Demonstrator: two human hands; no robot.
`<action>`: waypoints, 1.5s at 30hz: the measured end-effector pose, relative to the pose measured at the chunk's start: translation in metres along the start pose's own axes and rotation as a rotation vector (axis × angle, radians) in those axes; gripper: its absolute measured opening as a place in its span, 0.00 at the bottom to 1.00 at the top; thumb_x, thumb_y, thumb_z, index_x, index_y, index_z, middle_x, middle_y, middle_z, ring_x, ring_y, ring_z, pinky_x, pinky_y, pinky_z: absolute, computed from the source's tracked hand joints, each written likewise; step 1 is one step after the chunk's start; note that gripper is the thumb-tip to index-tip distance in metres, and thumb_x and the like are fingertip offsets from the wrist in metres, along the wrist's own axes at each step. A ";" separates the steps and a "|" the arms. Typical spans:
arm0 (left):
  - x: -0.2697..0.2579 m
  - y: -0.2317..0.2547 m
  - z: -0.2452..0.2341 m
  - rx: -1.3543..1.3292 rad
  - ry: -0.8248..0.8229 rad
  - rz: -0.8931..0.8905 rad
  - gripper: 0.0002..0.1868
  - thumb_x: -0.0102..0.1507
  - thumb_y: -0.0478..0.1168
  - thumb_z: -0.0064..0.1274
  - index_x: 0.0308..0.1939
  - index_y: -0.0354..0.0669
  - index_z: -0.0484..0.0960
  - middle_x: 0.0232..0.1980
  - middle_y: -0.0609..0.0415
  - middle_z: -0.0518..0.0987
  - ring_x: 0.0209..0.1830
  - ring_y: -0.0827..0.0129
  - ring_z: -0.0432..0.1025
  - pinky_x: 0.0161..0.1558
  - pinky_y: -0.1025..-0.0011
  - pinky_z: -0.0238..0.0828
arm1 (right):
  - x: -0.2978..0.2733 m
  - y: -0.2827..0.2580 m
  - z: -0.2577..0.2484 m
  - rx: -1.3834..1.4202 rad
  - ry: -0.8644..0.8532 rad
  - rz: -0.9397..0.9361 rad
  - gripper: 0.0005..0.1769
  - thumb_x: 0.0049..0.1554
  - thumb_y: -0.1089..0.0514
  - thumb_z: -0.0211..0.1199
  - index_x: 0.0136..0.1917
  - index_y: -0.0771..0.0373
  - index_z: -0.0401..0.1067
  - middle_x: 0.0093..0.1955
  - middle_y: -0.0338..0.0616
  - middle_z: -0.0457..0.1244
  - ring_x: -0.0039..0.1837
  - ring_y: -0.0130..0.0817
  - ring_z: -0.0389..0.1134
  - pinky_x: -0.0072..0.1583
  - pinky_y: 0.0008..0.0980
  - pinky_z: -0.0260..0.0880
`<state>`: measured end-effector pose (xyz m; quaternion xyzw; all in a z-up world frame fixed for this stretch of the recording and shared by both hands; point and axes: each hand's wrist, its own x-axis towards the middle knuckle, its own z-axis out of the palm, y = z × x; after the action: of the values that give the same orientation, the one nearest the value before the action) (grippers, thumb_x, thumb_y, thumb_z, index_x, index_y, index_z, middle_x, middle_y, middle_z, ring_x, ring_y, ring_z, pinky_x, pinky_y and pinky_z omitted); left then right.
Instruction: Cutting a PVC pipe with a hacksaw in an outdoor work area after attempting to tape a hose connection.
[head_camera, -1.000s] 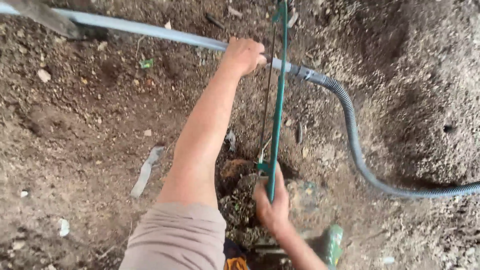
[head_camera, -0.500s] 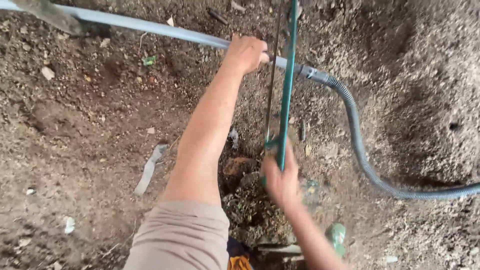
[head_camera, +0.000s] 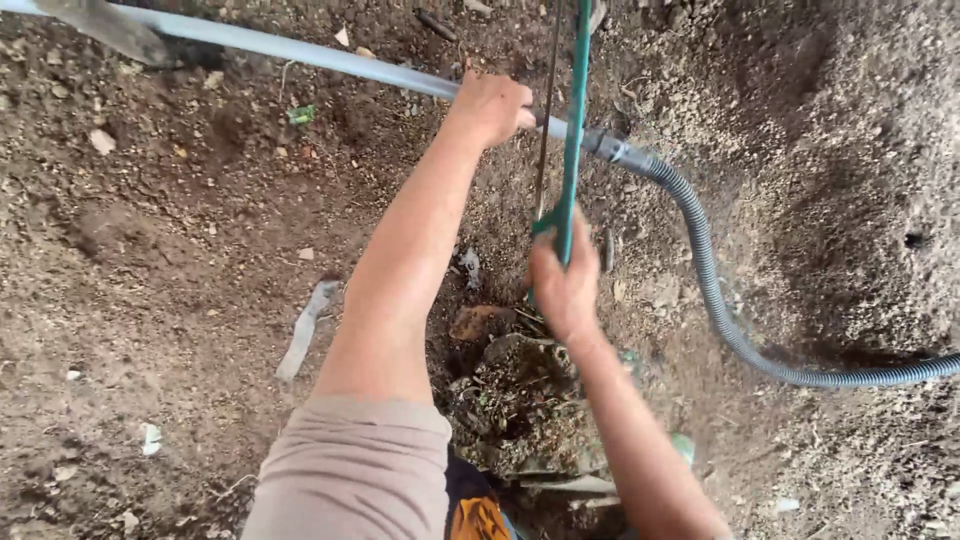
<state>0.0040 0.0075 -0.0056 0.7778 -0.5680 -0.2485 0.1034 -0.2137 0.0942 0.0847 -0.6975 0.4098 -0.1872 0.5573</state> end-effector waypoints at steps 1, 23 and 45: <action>-0.002 0.005 -0.002 0.001 0.006 0.004 0.07 0.64 0.48 0.47 0.37 0.53 0.76 0.32 0.59 0.73 0.35 0.66 0.69 0.58 0.53 0.56 | -0.032 0.010 0.000 -0.002 0.003 -0.006 0.23 0.59 0.62 0.42 0.67 0.63 0.52 0.35 0.38 0.57 0.25 0.22 0.57 0.24 0.21 0.65; -0.103 0.064 -0.089 0.176 -0.168 -0.421 0.12 0.66 0.42 0.40 0.48 0.39 0.71 0.43 0.48 0.73 0.37 0.62 0.69 0.52 0.56 0.66 | -0.129 0.005 -0.066 0.193 -0.135 0.465 0.36 0.51 0.70 0.47 0.71 0.49 0.51 0.35 0.35 0.51 0.30 0.22 0.49 0.29 0.18 0.51; -0.083 0.022 -0.007 0.010 0.191 -0.480 0.19 0.64 0.51 0.40 0.54 0.50 0.74 0.55 0.45 0.71 0.58 0.49 0.66 0.58 0.45 0.57 | -0.138 0.052 -0.059 -0.005 0.005 0.291 0.37 0.50 0.63 0.51 0.73 0.48 0.53 0.46 0.55 0.64 0.41 0.39 0.66 0.40 0.38 0.70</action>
<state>-0.0305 0.0773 0.0327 0.9107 -0.3562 -0.1884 0.0906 -0.3570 0.1626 0.0820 -0.6318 0.5084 -0.1051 0.5756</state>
